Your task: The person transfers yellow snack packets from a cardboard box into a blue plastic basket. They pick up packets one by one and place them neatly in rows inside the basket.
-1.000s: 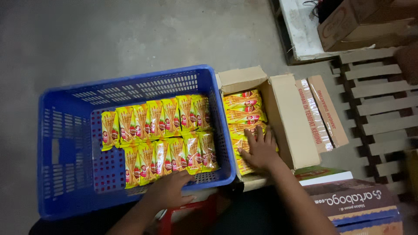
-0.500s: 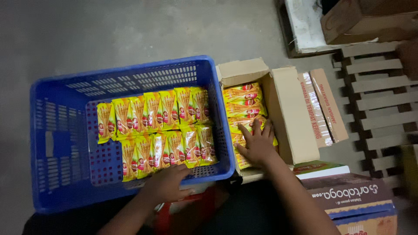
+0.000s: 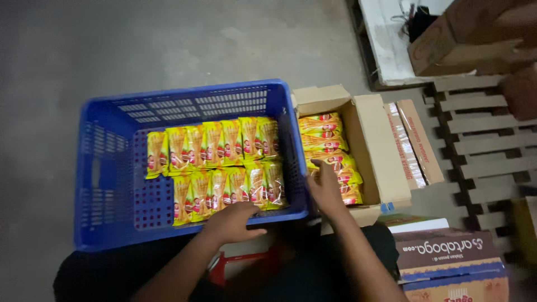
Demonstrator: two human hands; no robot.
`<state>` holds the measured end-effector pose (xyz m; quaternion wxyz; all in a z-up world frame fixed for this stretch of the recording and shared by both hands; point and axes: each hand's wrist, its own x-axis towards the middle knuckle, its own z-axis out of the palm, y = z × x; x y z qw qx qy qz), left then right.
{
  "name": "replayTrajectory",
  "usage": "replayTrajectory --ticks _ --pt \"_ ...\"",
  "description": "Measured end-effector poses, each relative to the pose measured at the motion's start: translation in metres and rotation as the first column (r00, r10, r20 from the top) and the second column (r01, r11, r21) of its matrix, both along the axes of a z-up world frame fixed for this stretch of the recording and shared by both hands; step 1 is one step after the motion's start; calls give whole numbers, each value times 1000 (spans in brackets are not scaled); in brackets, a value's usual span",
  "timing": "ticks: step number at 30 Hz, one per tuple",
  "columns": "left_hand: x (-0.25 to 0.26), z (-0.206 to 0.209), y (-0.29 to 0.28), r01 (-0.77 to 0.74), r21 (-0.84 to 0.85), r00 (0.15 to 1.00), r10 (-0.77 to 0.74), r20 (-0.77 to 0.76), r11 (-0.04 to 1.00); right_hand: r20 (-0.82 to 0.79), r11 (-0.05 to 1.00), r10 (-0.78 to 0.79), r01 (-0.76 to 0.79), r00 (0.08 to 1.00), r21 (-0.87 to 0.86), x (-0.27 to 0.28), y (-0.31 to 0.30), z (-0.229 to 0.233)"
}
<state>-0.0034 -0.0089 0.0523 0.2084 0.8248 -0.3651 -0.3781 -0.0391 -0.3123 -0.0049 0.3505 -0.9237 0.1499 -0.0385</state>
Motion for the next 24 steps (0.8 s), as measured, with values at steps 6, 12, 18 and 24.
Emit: replayTrajectory --ticks 6,12,18,24 --pt "-10 17 9 -72 -143 990 88 109 987 -298 993 -74 97 952 63 -6 74 79" --pt "-23 6 26 -321 -464 928 372 19 825 -309 985 -170 159 936 -61 -10 93 92" --pt "-23 -5 77 -412 -668 837 547 -9 620 -290 978 -205 189 935 -83 -13 93 79" --pt "9 8 172 -481 -535 787 611 87 695 -250 973 -209 174 945 -153 -14 103 74"
